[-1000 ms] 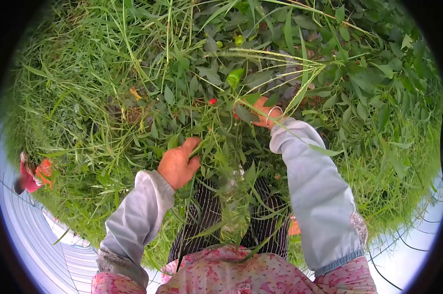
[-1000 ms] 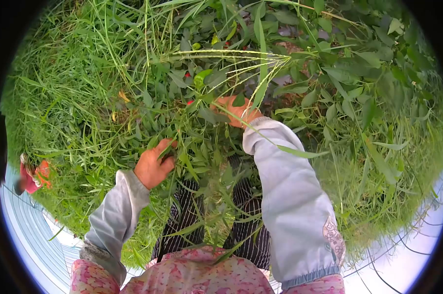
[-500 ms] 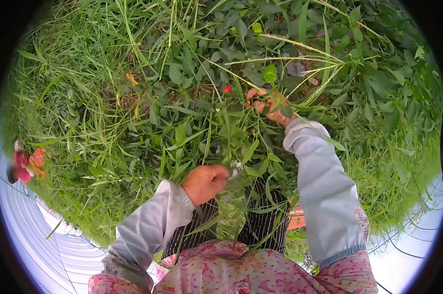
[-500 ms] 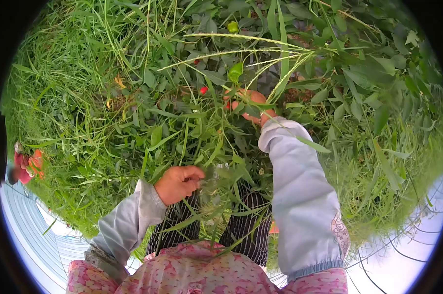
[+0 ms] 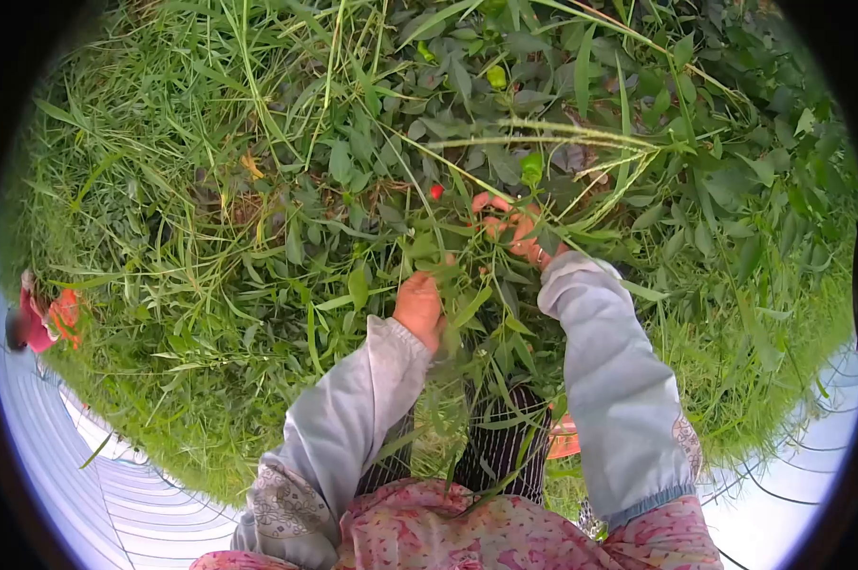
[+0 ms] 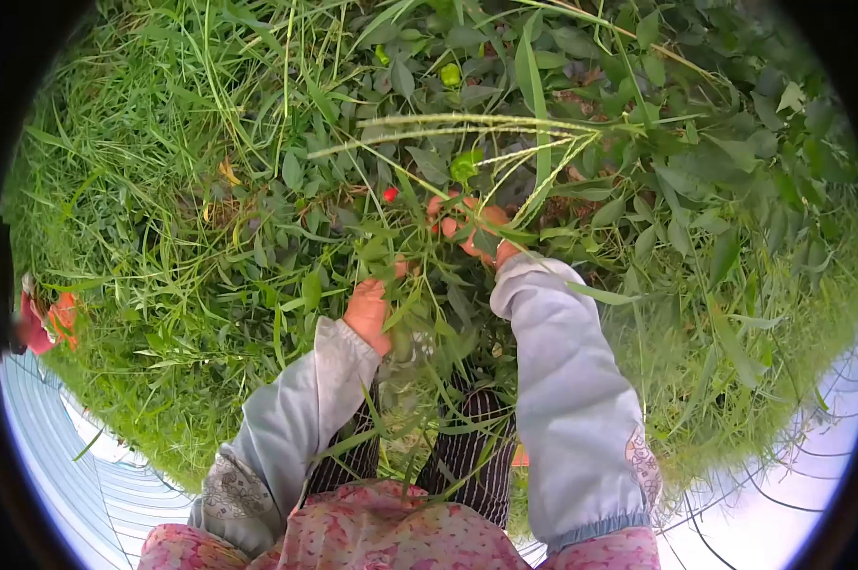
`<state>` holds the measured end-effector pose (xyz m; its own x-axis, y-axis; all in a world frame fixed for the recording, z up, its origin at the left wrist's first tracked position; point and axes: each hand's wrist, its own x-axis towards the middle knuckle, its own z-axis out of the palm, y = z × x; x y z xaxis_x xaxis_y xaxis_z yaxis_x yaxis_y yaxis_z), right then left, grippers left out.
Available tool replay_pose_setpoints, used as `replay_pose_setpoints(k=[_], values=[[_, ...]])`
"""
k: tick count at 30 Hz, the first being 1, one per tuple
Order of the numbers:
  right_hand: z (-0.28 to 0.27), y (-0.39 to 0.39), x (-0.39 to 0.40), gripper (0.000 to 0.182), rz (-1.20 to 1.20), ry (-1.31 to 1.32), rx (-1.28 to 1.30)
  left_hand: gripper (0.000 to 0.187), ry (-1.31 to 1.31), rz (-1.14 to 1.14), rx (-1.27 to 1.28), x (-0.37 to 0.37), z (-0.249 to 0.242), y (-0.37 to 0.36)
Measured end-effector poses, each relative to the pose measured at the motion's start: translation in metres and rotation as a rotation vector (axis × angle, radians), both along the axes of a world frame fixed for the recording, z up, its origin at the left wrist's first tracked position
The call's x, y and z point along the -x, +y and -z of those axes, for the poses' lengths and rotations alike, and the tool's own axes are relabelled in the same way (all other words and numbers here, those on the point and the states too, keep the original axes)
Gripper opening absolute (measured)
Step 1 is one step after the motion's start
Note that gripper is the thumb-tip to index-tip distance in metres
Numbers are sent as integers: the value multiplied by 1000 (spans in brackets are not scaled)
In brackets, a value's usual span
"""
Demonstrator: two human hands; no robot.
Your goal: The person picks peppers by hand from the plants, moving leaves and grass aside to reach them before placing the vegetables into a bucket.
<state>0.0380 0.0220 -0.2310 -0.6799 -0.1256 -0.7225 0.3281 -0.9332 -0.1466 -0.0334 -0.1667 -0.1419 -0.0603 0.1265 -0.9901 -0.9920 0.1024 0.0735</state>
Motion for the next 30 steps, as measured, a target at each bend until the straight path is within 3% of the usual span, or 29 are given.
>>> replay_pose_setpoints(k=[1,4,5,7,10,11,14,15,18,19,20,21,24,27,28,30], values=[[-17,3,5,29,34,10,21,20,59,-128,-90,-17,26,-19],[20,-11,-12,30,45,184,-67,19,52,9,105,13,-10,13],[29,-17,-20,34,35,146,-184,18,37,181,129,20,-17,9],[30,-20,-23,41,182,98,144,23,67,502,55,30,-29,-6],[54,-18,-41,62,-20,294,38,18,556,1104,-282,37,-37,-32],[55,-23,-49,63,157,284,297,14,374,1030,-315,49,-58,-21],[50,-21,-36,49,276,85,539,11,176,699,-270,63,-64,-27],[52,-26,-33,45,152,-96,207,10,117,591,-153,77,-71,-17],[76,-28,-44,31,54,153,86,12,279,448,-304,122,-66,2],[65,-31,-34,29,-101,174,-210,10,341,439,-307,135,-72,16],[50,-32,-26,29,-94,156,-248,8,459,471,-344,146,-74,29],[34,-31,-18,29,-88,138,-286,14,457,563,-314,159,-88,49],[2,-27,0,29,-466,131,-792,26,1423,1170,-616,167,-66,83],[-14,-18,9,29,-815,189,-1244,31,1346,1893,-694,159,-66,101],[-20,-15,13,29,-914,197,-1342,31,1328,1974,-680,156,-68,102],[-22,-18,18,29,-889,137,-1273,29,1286,2137,-650,147,-74,97]])
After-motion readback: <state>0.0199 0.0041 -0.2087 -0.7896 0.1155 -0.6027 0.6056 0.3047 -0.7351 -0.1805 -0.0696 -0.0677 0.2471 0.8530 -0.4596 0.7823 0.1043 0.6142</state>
